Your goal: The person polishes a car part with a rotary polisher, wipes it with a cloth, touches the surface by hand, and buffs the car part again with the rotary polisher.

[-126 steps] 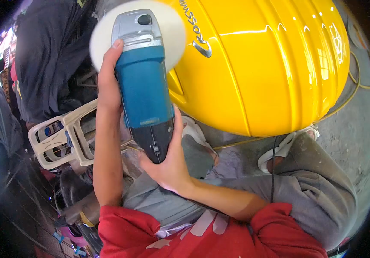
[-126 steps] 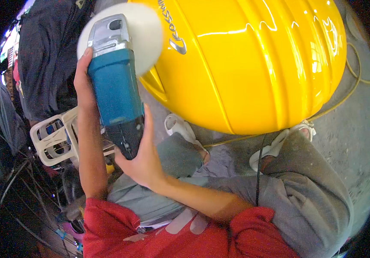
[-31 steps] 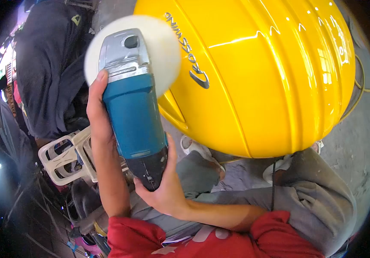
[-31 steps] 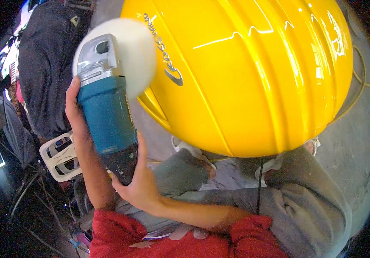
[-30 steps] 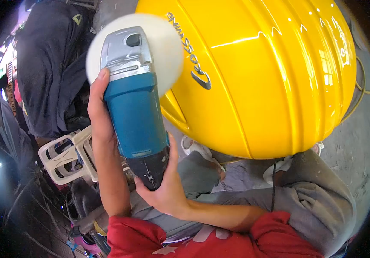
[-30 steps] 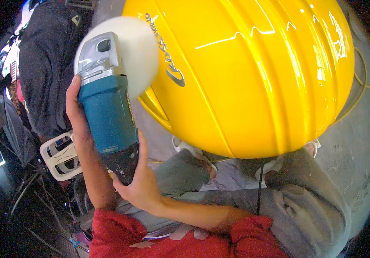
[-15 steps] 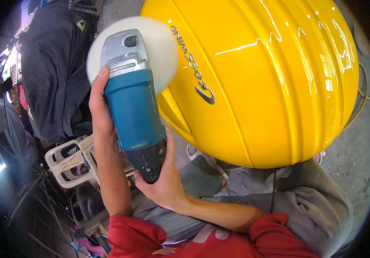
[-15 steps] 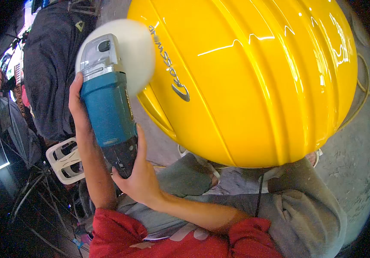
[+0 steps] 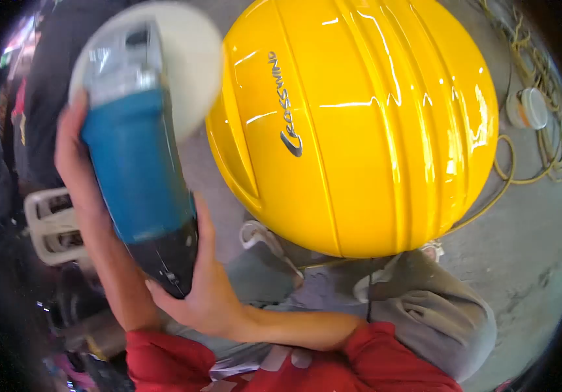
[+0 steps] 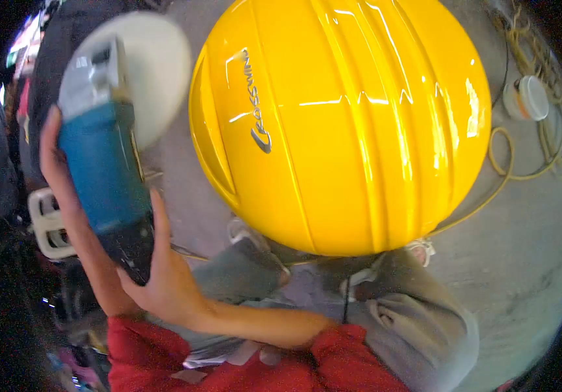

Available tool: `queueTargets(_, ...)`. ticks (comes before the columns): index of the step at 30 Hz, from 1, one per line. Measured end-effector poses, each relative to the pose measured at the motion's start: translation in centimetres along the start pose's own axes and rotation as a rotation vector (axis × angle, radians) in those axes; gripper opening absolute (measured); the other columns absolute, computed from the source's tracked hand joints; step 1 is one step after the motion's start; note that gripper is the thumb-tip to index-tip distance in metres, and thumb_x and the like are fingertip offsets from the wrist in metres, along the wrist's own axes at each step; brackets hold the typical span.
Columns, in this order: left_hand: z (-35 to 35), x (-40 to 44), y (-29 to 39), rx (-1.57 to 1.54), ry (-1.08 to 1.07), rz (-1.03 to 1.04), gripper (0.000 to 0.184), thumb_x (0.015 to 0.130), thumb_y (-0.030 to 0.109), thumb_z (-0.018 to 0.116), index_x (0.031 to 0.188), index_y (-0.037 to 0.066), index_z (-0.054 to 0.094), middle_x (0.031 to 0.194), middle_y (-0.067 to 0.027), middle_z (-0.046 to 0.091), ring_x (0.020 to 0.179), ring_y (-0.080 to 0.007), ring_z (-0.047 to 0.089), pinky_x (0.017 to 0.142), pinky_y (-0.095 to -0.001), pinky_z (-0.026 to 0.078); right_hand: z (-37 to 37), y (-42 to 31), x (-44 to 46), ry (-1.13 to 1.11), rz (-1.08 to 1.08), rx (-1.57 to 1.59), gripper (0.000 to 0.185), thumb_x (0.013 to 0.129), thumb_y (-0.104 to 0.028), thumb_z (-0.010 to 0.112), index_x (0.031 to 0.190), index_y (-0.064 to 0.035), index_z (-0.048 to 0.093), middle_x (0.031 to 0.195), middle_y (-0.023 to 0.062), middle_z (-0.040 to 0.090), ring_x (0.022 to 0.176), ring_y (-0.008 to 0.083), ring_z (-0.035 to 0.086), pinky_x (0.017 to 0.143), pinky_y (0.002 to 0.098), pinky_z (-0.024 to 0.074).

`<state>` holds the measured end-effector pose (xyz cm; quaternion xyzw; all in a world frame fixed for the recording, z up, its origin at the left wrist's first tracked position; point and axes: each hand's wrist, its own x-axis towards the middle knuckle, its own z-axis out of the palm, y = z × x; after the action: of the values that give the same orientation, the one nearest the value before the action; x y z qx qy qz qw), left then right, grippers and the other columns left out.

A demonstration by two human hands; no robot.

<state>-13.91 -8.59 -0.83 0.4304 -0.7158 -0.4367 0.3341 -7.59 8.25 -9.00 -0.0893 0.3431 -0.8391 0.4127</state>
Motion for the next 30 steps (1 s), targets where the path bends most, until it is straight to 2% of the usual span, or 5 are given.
queueTargets(5,1.8,-1.4,4.2,-0.113,-0.352,0.375,0.065,0.088,0.057,0.052,0.127,0.006,0.055,0.119,-0.0134,0.06,0.106,-0.0251,0.059,0.091,-0.0339,0.05,-2.9,-6.4,1.4,-0.081,-0.022,-0.375,0.113,0.073,-0.004,0.074,0.152,-0.0053,-0.008,0.136,0.027,0.037,0.113,0.0332,0.051,0.091,0.0389,0.0445)
queueTargets(11,8.5,-6.4,4.5,-0.709,-0.341,0.122,0.06,0.086,0.048,0.06,0.122,0.002,0.047,0.113,-0.0167,0.057,0.102,-0.0286,0.058,0.09,-0.0374,0.047,-3.7,-16.9,-0.2,0.283,0.042,-0.895,0.06,0.059,-0.008,0.077,0.114,0.0031,0.055,0.079,0.0098,0.061,0.063,0.0199,0.06,0.057,0.032,0.0516)
queueTargets(22,15.5,-18.4,3.4,-1.335,-0.191,-0.601,0.061,0.085,0.033,0.07,0.122,-0.001,0.034,0.11,-0.0177,0.051,0.104,-0.0262,0.053,0.092,-0.0383,0.042,-5.9,-32.9,-8.1,0.436,0.358,-1.82,0.114,0.053,-0.008,0.076,0.151,-0.0009,0.017,0.094,0.0149,0.062,0.067,0.0197,0.061,0.057,0.0315,0.0508)
queueTargets(26,17.0,-20.4,1.3,-1.416,-0.135,-0.689,0.061,0.089,0.033,0.068,0.127,0.001,0.032,0.116,-0.0136,0.051,0.109,-0.02,0.049,0.096,-0.035,0.04,-4.0,-30.1,-5.0,0.541,0.664,-1.771,0.12,0.051,-0.014,0.076,0.153,-0.0028,0.015,0.135,0.0193,0.046,0.121,0.0294,0.052,0.101,0.0384,0.0418)
queueTargets(30,16.6,-19.0,0.4,-1.448,-0.027,-0.716,0.061,0.088,0.038,0.068,0.119,-0.002,0.035,0.112,-0.0168,0.049,0.104,-0.0238,0.051,0.091,-0.036,0.042,-3.8,-28.7,-2.5,0.349,0.594,-1.721,0.118,0.054,-0.017,0.075,0.153,-0.0039,0.013,0.137,0.0187,0.045,0.123,0.0301,0.052,0.102,0.0399,0.0416)
